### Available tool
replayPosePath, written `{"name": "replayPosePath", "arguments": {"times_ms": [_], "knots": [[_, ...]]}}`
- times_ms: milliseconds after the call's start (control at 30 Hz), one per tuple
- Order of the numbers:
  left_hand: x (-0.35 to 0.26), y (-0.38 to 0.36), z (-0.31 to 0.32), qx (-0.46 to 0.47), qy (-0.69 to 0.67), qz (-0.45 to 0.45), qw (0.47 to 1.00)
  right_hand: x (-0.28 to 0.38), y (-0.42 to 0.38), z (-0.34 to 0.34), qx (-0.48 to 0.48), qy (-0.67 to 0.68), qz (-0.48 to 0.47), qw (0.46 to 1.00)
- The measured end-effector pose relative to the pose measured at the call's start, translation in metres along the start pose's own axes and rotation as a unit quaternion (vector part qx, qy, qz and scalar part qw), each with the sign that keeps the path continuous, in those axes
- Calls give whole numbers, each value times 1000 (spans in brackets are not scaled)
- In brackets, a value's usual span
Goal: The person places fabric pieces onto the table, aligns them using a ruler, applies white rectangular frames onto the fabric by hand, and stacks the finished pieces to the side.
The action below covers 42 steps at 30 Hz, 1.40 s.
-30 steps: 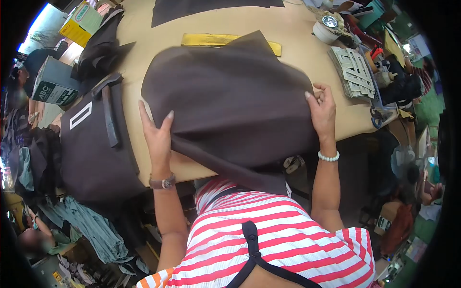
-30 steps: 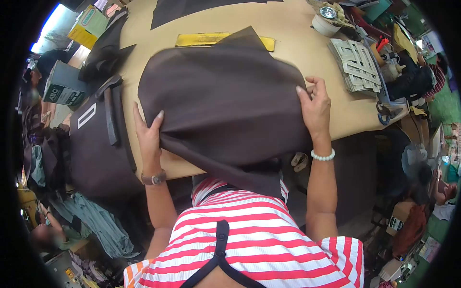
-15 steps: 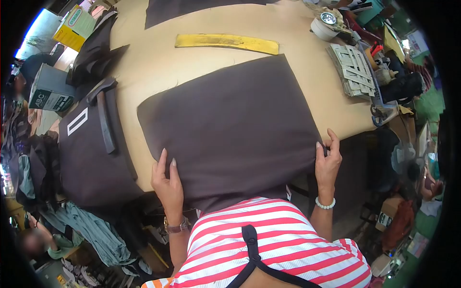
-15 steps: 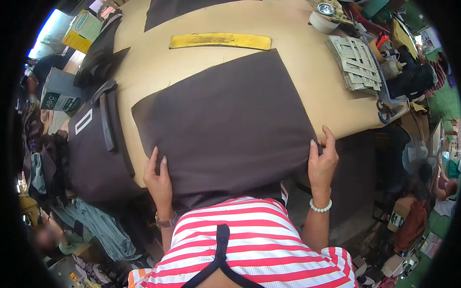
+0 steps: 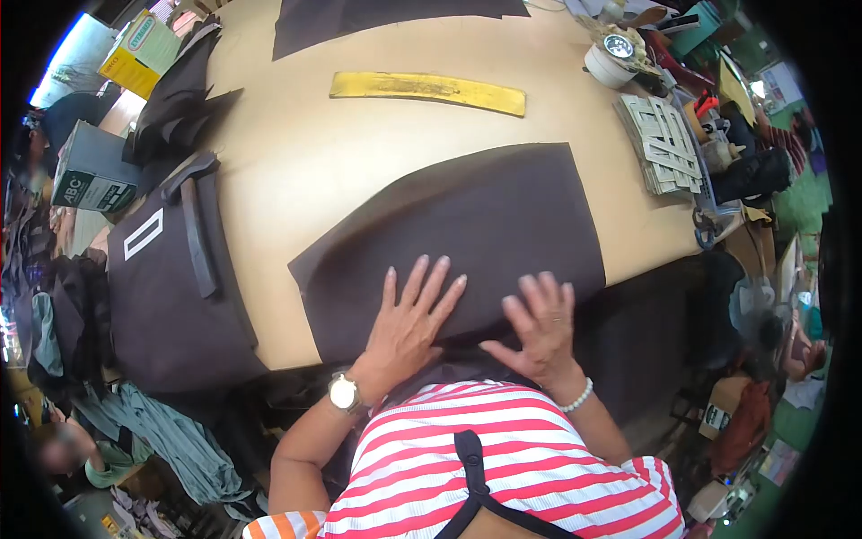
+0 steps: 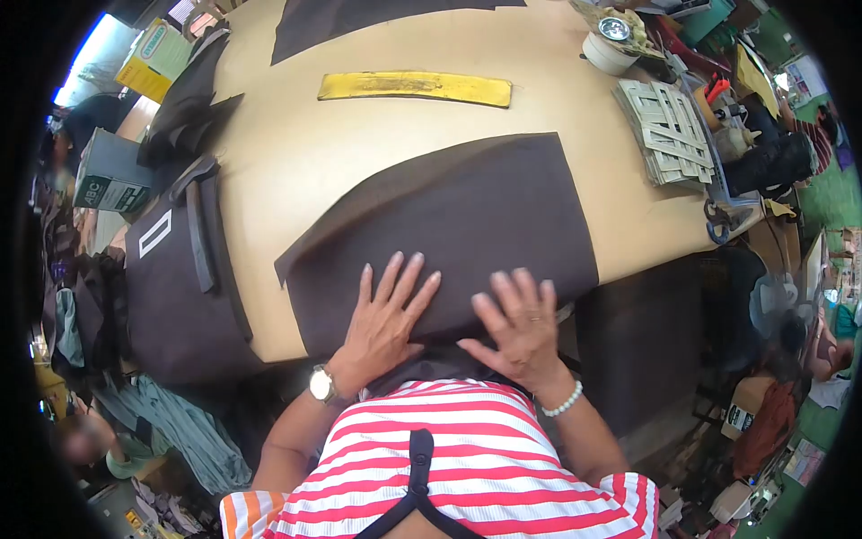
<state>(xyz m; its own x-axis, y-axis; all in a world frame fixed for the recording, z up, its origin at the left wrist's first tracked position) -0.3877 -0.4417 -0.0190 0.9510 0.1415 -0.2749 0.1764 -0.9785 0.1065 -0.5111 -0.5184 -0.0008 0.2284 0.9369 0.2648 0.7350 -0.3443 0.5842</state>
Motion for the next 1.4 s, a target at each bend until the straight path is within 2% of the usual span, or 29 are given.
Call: {"name": "replayPosePath", "arguments": {"times_ms": [33,67,167,267,367,500,567,633,700,800,833,967,1067,1133,1233,1333,1400], "knots": [[3,-2,1,-49,24,-2,999,4,-2,13,36,-10,-38,999],[1,-6,5,-57,42,11,997,6,-4,27,72,-19,-77,994],[-3,-15,2,-88,66,24,994,0,-14,40,11,-123,-200,972],[-2,-20,3,-95,82,1,992,2,15,19,54,68,-55,995],[-2,-21,5,-112,92,-27,989,-12,53,10,53,110,-6,993],[-3,-26,9,-138,93,-44,985,-33,143,33,-104,23,-26,994],[-3,-27,9,-123,110,-41,985,-46,191,62,-147,80,-31,985],[-3,-26,10,-109,122,-36,986,-69,232,109,-155,59,-29,986],[-2,-28,14,-89,131,-28,987,-96,259,154,-131,15,16,991],[-1,-27,-2,-101,-53,-84,990,-104,266,176,-77,-93,48,992],[1,-27,-9,-114,-66,-100,986,-100,266,172,-134,-94,17,986],[28,-13,-29,-194,-44,-150,969,-94,268,165,-121,-19,-17,992],[53,-9,-16,-188,4,-214,959,-94,271,161,-129,31,-13,991],[53,-8,-17,-183,-2,-219,958,-97,271,163,-113,57,25,992],[53,-9,-17,-184,0,-222,957,-87,269,157,-186,31,-57,980],[53,-9,-17,-187,-5,-223,957,-79,267,158,-155,-9,-107,982],[54,-10,-17,-186,-10,-223,957,-77,269,156,-154,0,-101,983]]}}
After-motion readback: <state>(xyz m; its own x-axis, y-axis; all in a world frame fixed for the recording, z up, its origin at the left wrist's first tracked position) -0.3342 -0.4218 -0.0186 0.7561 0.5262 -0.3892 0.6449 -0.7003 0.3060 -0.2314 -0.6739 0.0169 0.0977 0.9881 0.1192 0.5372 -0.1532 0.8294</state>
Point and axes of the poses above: each hand's wrist, its own y-axis towards the middle knuckle, its own z-axis out of the palm, x = y × z, the point moved 9 cm from there along y, towards the middle knuckle, and after that the axes turned 15 degrees about -x, right-handed, at the moved point
